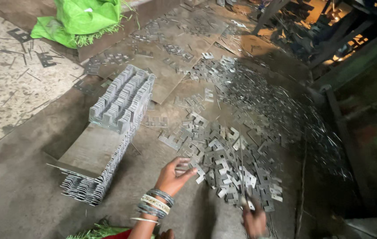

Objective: The person sorts and stacks small metal plates by picking them from a pile on the floor and placing them onto a growing stack.

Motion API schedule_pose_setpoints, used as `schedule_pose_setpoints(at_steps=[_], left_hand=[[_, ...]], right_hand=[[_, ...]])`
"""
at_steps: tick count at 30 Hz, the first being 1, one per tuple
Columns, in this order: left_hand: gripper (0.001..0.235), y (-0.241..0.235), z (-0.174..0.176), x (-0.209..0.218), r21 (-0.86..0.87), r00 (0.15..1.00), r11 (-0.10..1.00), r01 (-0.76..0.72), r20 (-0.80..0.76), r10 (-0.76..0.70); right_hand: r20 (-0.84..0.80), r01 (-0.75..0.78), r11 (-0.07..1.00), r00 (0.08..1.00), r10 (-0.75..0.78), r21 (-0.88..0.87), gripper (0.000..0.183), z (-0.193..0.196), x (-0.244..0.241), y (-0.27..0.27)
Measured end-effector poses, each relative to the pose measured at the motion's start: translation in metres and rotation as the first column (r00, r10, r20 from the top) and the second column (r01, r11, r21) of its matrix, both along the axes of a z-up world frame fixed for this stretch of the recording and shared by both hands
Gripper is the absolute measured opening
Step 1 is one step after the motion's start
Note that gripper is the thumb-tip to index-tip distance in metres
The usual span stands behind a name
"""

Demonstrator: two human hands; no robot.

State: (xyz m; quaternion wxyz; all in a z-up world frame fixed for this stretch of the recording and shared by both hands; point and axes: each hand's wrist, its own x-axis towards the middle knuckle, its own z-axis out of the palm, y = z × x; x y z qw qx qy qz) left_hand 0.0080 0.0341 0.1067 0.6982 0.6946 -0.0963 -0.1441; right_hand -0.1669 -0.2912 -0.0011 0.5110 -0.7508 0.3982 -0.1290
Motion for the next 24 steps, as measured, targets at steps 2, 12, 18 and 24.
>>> schedule_pose_setpoints(at_steps=[2,12,18,24], left_hand=[[0.051,0.001,0.003,-0.001,0.000,1.000,1.000,-0.009,-0.005,0.009],[0.050,0.005,0.015,0.013,0.145,1.000,0.989,-0.004,0.000,0.004],[0.049,0.000,0.010,0.015,0.041,1.000,0.999,0.008,0.023,-0.008],[0.049,0.006,0.010,0.005,0.051,0.999,0.998,-0.032,0.043,0.030]], right_hand=[[0.037,-0.070,0.976,0.996,0.079,-0.208,0.057,0.008,0.062,-0.002],[-0.106,-0.142,0.917,0.988,0.110,-0.372,0.054,0.009,0.313,-0.008],[-0.107,-0.327,0.797,0.942,0.318,-0.508,0.045,-0.024,0.267,-0.005],[-0.263,-0.474,0.854,0.870,0.416,-0.215,0.038,-0.016,0.096,-0.026]])
